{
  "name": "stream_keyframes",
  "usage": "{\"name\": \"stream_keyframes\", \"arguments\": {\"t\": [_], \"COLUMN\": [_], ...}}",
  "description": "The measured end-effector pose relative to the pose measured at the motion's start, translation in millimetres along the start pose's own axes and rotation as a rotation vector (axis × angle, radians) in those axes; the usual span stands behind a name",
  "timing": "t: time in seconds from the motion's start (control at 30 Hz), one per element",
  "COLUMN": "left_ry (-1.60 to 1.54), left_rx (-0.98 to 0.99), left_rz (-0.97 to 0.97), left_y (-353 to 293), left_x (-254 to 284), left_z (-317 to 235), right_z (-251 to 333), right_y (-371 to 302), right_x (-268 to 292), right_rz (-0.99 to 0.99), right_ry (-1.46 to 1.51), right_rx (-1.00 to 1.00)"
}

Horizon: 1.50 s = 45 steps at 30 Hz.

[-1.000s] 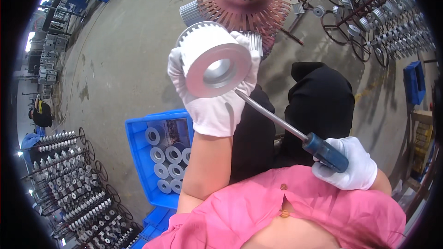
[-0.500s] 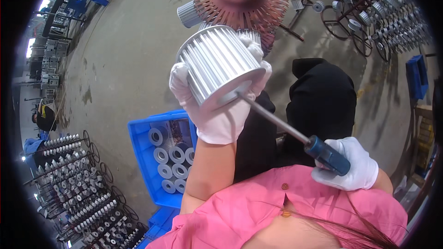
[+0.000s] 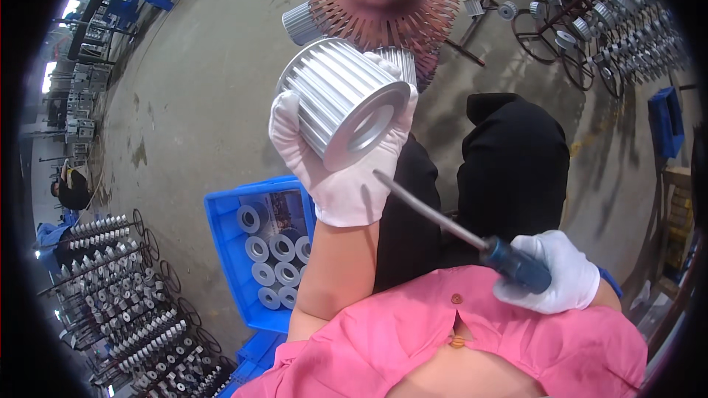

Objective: The recorder uses an air nozzle to clean or inspect cylindrical metal parts and then organizes them into crates and onto a storage rack.

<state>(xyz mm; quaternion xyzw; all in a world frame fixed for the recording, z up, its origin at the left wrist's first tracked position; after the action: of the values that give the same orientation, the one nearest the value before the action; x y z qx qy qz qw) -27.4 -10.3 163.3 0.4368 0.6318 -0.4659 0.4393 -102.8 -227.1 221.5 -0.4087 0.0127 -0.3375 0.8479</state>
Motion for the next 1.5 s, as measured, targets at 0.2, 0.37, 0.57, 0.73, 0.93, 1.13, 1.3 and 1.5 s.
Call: {"name": "stream_keyframes", "arguments": {"t": [0.2,0.37,0.57,0.73,0.93,1.13,1.3,1.5], "left_ry": [0.063,0.317,0.476,0.600,0.633,0.623,0.796,1.079], "left_rx": [-0.218,-0.456,-0.609,-0.640,-0.623,-0.557,-0.678,-1.063], "left_rz": [-0.082,0.060,0.095,0.056,0.048,0.133,0.193,0.579], "left_y": [-4.7,-19.5,-23.7,-23.2,-21.2,-25.2,-28.9,-20.2], "left_x": [-2.6,-5.2,-6.8,-1.9,3.4,-17.2,-15.9,-11.6], "left_z": [-1.5,-4.1,-4.2,-5.7,-3.3,0.5,-1.0,6.4], "right_z": [9.7,8.4,5.0,5.4,1.5,15.3,7.3,6.9], "right_y": [-12.9,-25.4,-34.4,-33.7,-36.4,-44.5,-40.0,-60.1], "right_x": [7.4,17.4,23.6,24.8,29.2,37.3,41.7,45.4], "right_rz": [-0.073,-0.136,-0.175,-0.140,-0.194,-0.134,-0.337,-0.344], "right_ry": [-0.022,-0.101,-0.069,-0.050,-0.078,-0.116,0.051,-0.048], "right_rx": [0.081,0.026,-0.052,-0.085,-0.058,-0.020,-0.039,-0.160]}}
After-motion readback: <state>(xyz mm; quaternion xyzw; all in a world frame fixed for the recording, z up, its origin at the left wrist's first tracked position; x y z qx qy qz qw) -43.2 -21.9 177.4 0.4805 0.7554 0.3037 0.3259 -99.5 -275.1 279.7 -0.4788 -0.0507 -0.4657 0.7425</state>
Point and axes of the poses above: each hand's wrist, its own y-axis towards the middle knuckle, its own x-axis out of the back of the hand, z = x × y, the point moved 3 cm from there along y, towards the middle knuckle, and after that the axes turned 9 degrees about -x, right-handed, at the moved point
